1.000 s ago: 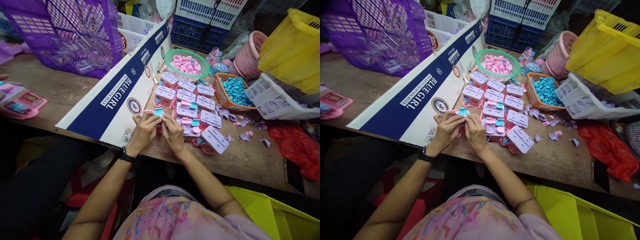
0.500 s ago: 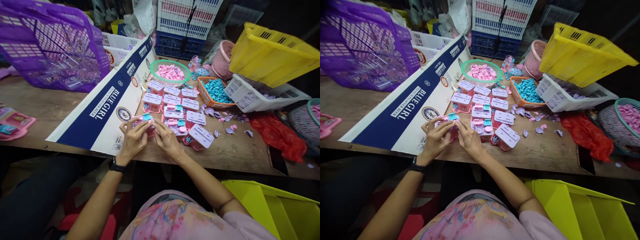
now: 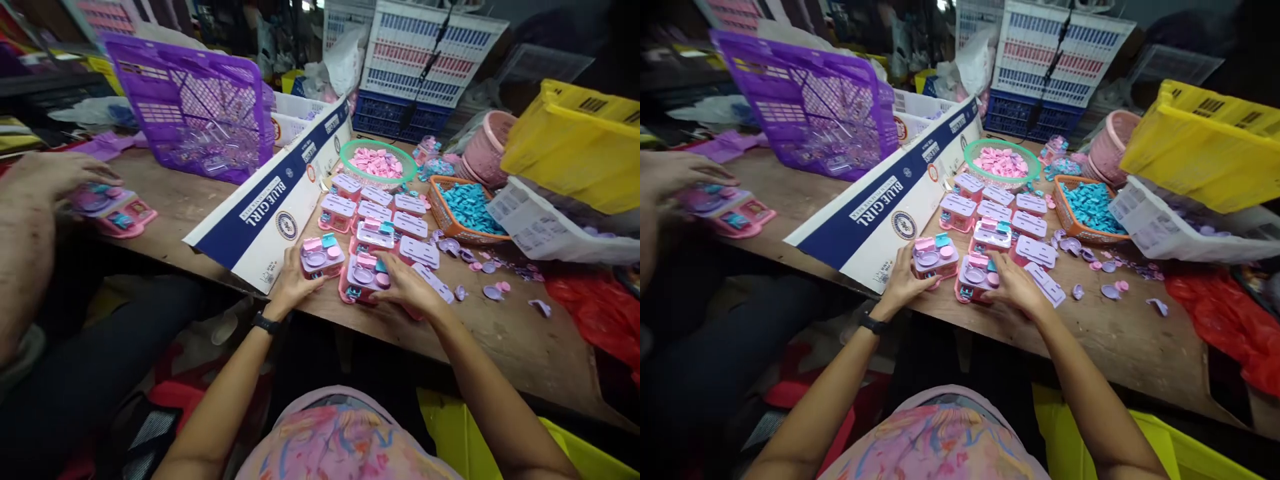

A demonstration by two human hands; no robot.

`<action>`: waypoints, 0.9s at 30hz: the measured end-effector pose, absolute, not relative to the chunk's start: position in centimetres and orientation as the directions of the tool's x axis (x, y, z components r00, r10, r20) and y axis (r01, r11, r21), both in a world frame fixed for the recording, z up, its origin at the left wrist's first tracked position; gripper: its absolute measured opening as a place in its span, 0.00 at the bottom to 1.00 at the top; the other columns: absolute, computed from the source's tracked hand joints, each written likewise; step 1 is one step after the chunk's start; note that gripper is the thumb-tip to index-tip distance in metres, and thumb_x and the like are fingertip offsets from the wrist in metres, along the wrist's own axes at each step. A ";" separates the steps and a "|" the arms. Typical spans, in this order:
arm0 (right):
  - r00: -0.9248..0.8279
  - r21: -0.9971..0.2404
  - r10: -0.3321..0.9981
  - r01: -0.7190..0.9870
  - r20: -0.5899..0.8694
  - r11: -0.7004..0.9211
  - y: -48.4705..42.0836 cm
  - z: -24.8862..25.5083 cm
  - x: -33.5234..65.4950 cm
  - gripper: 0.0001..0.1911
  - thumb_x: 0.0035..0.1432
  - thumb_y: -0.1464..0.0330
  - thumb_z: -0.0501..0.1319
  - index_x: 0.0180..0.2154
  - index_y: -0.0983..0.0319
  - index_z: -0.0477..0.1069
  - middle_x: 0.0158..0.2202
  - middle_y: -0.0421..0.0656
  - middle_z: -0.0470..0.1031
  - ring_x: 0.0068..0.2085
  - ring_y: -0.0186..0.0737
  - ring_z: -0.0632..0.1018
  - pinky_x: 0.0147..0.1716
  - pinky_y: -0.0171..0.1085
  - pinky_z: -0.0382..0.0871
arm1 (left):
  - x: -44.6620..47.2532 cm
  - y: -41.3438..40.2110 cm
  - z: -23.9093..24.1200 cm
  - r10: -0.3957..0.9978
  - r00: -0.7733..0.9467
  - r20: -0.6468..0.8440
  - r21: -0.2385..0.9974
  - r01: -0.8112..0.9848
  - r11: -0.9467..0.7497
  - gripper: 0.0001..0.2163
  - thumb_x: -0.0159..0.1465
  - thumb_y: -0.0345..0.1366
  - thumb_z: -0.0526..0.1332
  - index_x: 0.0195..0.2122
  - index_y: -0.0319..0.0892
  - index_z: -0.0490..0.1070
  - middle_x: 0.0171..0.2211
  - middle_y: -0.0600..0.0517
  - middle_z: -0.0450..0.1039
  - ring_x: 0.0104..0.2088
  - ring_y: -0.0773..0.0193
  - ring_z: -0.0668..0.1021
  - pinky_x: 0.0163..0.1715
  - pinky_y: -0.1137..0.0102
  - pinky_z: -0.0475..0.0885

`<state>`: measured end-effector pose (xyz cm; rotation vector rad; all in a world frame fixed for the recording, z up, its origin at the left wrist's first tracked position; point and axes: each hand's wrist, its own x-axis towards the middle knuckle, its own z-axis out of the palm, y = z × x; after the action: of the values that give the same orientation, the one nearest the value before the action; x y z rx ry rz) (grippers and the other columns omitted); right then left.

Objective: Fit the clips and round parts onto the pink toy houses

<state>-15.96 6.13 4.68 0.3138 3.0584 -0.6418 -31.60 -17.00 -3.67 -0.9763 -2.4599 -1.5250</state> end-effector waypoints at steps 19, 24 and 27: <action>-0.770 -0.386 -0.021 -0.343 0.638 0.857 -6.1 20.1 -46.6 0.33 0.48 0.59 0.75 0.52 0.63 0.68 0.39 0.46 0.76 0.41 0.50 0.78 0.40 0.49 0.75 | -44.9 -35.7 7.8 -0.351 -0.678 0.645 0.697 0.334 0.634 0.44 0.46 0.39 0.78 0.62 0.39 0.60 0.58 0.38 0.66 0.63 0.38 0.68 0.66 0.44 0.63; -0.962 -0.326 0.003 -0.090 0.273 0.941 -13.3 15.0 -56.2 0.42 0.42 0.65 0.79 0.55 0.67 0.65 0.50 0.57 0.75 0.51 0.60 0.78 0.47 0.51 0.75 | -48.6 -37.8 0.2 -0.322 -0.845 0.427 0.789 0.175 0.588 0.42 0.44 0.38 0.76 0.60 0.42 0.62 0.54 0.43 0.66 0.61 0.43 0.71 0.64 0.49 0.66; -0.997 -0.322 -0.012 -0.035 0.074 0.946 -16.0 12.6 -57.9 0.42 0.41 0.64 0.80 0.54 0.66 0.65 0.55 0.59 0.73 0.56 0.59 0.77 0.51 0.48 0.74 | -48.4 -39.1 -2.4 -0.297 -0.870 0.395 0.796 0.162 0.583 0.42 0.44 0.38 0.75 0.61 0.44 0.62 0.54 0.44 0.66 0.60 0.44 0.72 0.64 0.51 0.66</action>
<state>-57.90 -15.99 12.57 -0.0382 3.1696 -0.5259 -48.36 -39.11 -2.36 0.1070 -2.3199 -1.2376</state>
